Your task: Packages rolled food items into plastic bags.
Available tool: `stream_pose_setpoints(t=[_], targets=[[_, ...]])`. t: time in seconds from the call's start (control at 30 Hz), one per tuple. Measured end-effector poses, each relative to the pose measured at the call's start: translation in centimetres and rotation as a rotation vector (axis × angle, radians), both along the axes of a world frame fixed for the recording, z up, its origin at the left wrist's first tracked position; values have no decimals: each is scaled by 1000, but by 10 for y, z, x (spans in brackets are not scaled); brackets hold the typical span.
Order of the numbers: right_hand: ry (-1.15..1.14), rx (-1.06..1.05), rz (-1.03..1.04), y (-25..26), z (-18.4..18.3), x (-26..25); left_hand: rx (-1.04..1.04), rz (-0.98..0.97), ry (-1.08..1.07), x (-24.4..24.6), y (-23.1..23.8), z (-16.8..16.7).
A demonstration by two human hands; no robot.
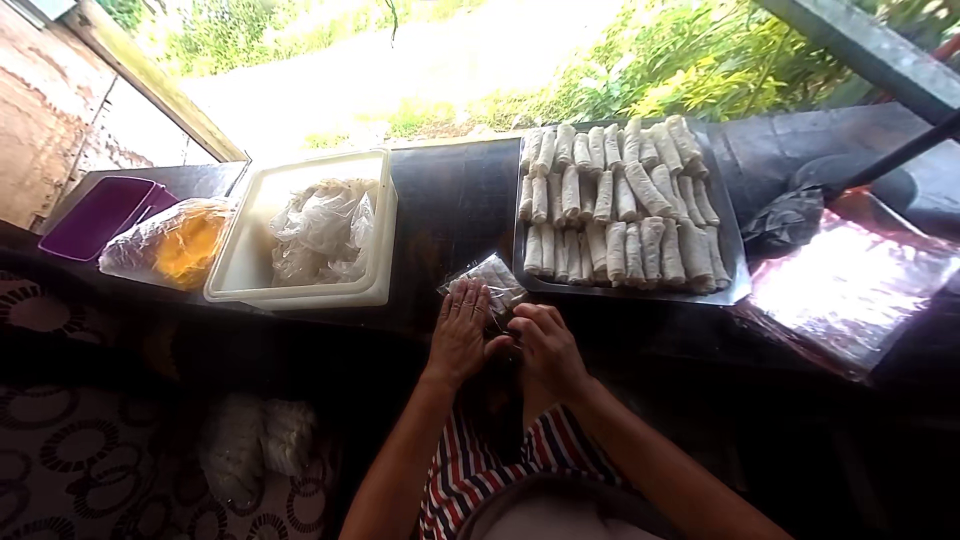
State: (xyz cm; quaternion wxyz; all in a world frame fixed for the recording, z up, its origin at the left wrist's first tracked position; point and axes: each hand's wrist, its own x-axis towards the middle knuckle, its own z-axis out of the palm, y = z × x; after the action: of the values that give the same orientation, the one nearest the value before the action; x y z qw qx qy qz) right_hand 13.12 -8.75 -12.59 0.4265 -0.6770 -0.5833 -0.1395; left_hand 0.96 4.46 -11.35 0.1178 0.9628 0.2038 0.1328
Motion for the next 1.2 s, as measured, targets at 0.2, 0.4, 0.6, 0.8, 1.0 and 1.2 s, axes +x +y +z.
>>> stream_pose_setpoints(t=[0.2,0.4,0.6,0.8,1.0,1.2], targets=[[-99,-20,-49,-21,-2,10,-106,-140,-138,-18,2,12],[-84,-11,23,-37,-14,16,286,-318,-418,-15,-25,-18],[20,60,4,-55,-13,22,-6,-173,-751,-30,-34,4],[2,6,46,-67,-12,25,-351,198,-819,-131,-79,59],[-92,-108,63,-70,-13,28,-718,1001,-520,-251,-115,20],[-131,-160,10,-68,-10,25,-480,1592,-545,-363,-70,-50]])
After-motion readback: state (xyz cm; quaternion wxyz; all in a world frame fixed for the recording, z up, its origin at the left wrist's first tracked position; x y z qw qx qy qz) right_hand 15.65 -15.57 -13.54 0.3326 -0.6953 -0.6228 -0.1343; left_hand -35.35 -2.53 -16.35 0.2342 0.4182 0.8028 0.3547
